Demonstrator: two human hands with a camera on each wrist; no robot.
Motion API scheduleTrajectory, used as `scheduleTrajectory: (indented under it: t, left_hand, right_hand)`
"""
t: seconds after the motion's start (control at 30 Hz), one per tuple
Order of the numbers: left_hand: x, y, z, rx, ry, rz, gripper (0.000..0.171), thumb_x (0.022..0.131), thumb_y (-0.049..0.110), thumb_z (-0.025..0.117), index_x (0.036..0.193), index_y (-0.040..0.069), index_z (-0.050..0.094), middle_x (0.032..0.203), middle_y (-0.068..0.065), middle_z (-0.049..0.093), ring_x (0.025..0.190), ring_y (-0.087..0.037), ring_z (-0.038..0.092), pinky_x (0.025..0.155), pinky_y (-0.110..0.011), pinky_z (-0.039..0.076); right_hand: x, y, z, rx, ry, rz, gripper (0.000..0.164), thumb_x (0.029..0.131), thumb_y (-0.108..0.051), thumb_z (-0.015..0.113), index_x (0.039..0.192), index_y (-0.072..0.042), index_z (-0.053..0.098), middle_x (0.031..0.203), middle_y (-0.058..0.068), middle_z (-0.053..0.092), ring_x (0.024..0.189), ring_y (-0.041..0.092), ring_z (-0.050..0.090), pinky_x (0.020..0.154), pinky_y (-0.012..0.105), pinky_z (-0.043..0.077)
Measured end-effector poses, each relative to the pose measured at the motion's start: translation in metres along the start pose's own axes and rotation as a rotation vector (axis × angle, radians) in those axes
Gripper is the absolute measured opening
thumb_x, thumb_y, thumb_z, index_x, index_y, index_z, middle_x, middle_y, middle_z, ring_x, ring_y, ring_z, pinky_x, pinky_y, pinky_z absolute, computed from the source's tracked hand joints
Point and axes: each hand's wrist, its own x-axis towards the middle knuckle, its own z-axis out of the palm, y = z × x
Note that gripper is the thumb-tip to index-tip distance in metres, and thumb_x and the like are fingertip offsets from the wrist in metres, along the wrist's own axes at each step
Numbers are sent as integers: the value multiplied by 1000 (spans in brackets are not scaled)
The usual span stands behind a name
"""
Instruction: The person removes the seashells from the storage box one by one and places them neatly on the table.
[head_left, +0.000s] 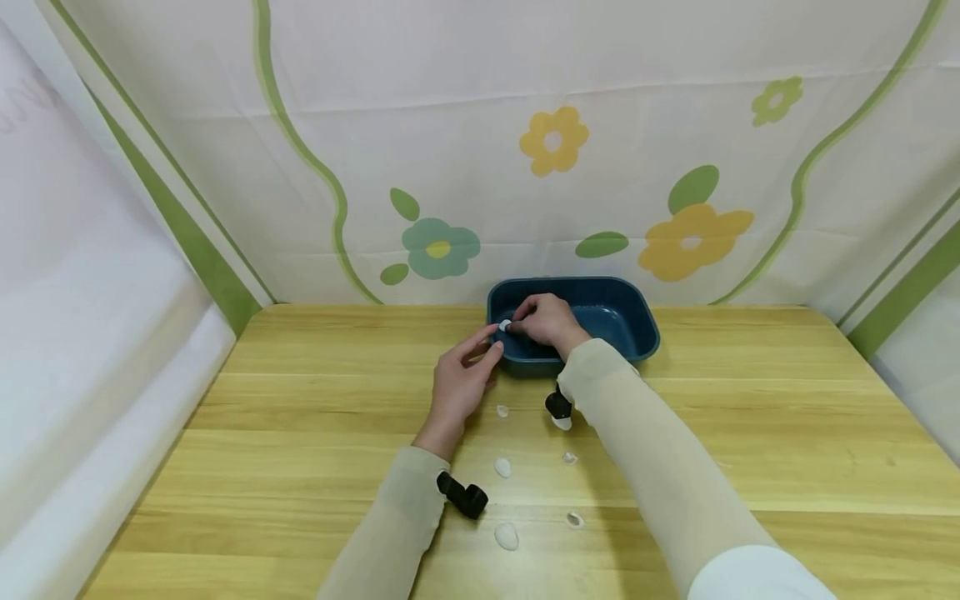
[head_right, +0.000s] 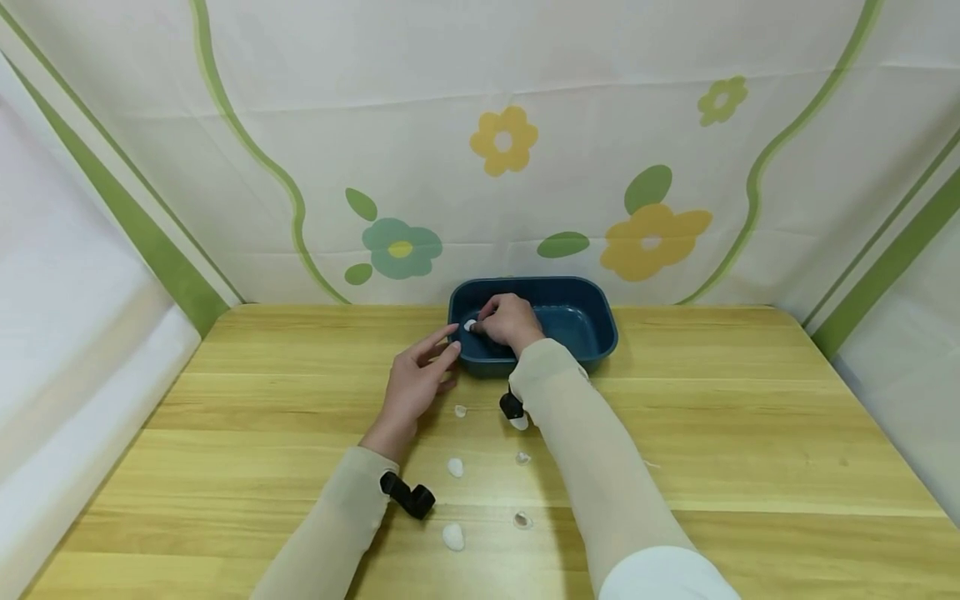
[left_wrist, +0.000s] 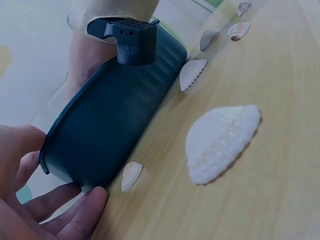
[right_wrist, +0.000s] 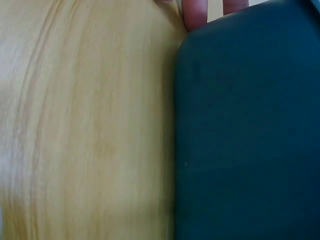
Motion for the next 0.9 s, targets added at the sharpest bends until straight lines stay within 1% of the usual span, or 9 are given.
scheduleTrajectory:
  t: [0.13, 0.4, 0.57, 0.7, 0.9]
  left_hand:
    - [0, -1, 0, -3, 2, 4, 36, 103, 31, 75, 139, 31, 74, 135, -9, 72, 107, -20, 73, 83, -35, 68]
    - [1, -2, 0, -6, -4, -1, 36, 103, 32, 75, 139, 32, 74, 133, -9, 73, 109, -21, 73, 83, -34, 68]
    - [1, -2, -1, -5, -10, 1, 37, 103, 33, 75, 140, 32, 74, 133, -8, 73, 110, -22, 73, 84, -35, 68]
    - [1, -3, -1, -4, -11, 8, 36, 103, 32, 75, 140, 33, 74, 133, -9, 73, 111, -24, 73, 84, -35, 68]
    - [1, -3, -1, -8, -13, 17, 36, 103, 30, 75, 139, 32, 74, 133, -9, 73, 110, -23, 73, 85, -36, 68]
  right_hand:
    - [-1, 0, 0, 6, 4, -6, 25, 101, -30, 76, 114, -9, 78, 128, 13, 70, 113, 31, 62, 106, 46, 54]
    - [-2, -1, 1, 1, 7, -65, 21, 101, -26, 76, 115, -10, 79, 127, 13, 73, 113, 31, 64, 106, 47, 54]
    - [-2, -1, 1, 4, 5, -65, 20, 99, -25, 78, 112, -10, 80, 124, 12, 74, 110, 30, 64, 104, 46, 55]
    - [-4, -1, 1, 1, -9, -64, 21, 99, -25, 78, 112, -9, 79, 122, 12, 74, 108, 29, 64, 102, 44, 55]
    - [-7, -2, 0, 19, -24, -70, 22, 98, -25, 78, 112, -8, 77, 120, 12, 73, 106, 29, 64, 101, 44, 56]
